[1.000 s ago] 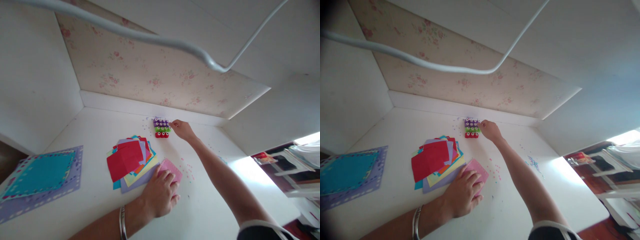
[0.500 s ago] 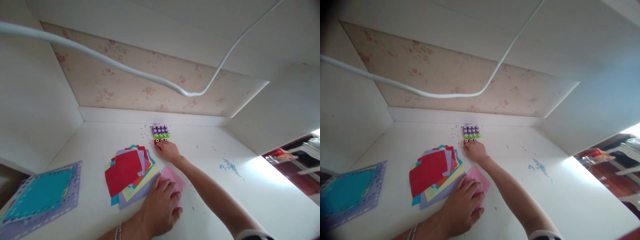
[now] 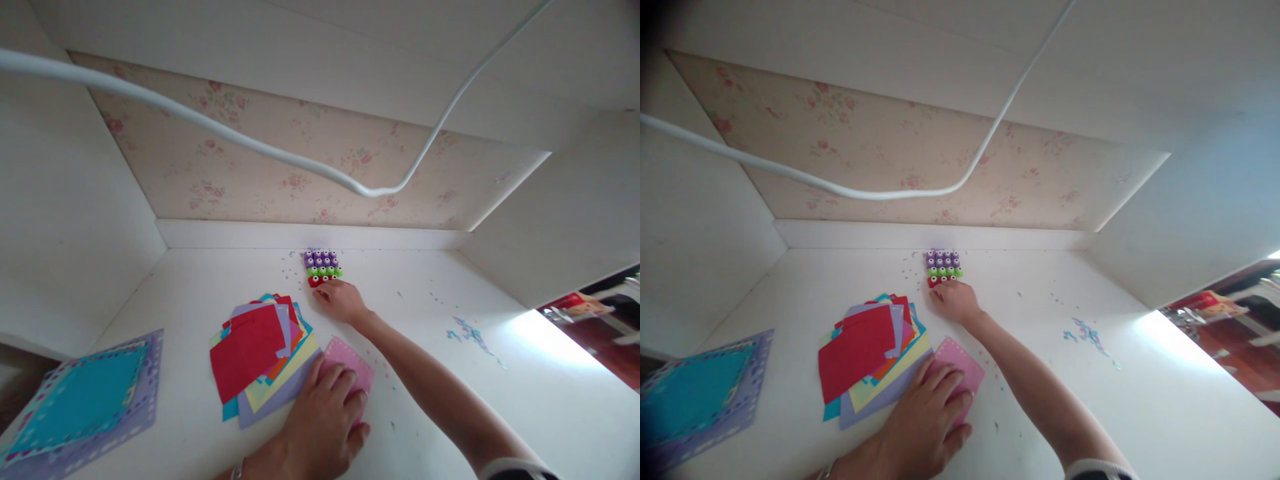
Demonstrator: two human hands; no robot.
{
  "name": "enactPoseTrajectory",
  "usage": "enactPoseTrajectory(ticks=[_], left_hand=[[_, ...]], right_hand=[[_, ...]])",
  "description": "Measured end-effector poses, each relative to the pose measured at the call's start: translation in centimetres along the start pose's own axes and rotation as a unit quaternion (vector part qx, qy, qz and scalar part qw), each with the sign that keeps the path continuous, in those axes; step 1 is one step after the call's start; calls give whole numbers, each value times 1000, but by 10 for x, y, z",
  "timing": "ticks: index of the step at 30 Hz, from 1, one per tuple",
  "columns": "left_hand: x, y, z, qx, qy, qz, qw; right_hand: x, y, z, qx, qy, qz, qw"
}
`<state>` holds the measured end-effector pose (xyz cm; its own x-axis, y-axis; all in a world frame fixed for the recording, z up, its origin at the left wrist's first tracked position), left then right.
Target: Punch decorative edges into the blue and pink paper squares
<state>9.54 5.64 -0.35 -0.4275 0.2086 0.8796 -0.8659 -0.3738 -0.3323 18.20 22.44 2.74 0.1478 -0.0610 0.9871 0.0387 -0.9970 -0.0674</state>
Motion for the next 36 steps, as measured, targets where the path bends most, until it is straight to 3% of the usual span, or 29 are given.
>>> enactPoseTrajectory(ticks=[4, 7, 12, 14, 16, 22, 25, 31, 36], left_hand=[[0, 0, 3, 3, -15, -5, 1000], [1, -2, 6, -6, -24, -1, 1000], [4, -6, 11, -13, -42, 34, 998], [3, -8, 14, -12, -39, 28, 999], [3, -10, 17, -9, -49, 24, 998], [6, -5, 24, 57, -179, 48, 981], [7, -3, 28, 68, -227, 57, 970], [2, -7, 35, 20, -219, 30, 975], [4, -8, 36, -14, -197, 19, 980]], right_hand=[[16, 33, 22, -27, -101, 31, 994], [27, 68, 54, -74, -217, 54, 972], [20, 117, 120, -246, -372, 113, 888], [10, 128, 137, -285, -427, 137, 847], [0, 132, 143, -300, -461, 139, 823], [-11, 126, 130, -239, -465, 81, 848], [-15, 121, 132, -208, -491, 78, 842], [-23, 117, 144, -179, -506, 97, 838], [-30, 119, 142, -206, -501, 51, 839]])
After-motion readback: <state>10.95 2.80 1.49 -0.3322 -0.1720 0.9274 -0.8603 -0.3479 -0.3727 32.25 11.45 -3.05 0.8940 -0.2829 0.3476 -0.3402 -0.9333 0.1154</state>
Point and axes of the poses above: each hand's wrist, its own y-axis away from the middle knuckle, its own x-axis out of the back of the hand, z = x × y, the point moved 6 cm from there along -y, towards the middle knuckle, and after that the axes turned 13 degrees about -x, right-handed, at the moved point
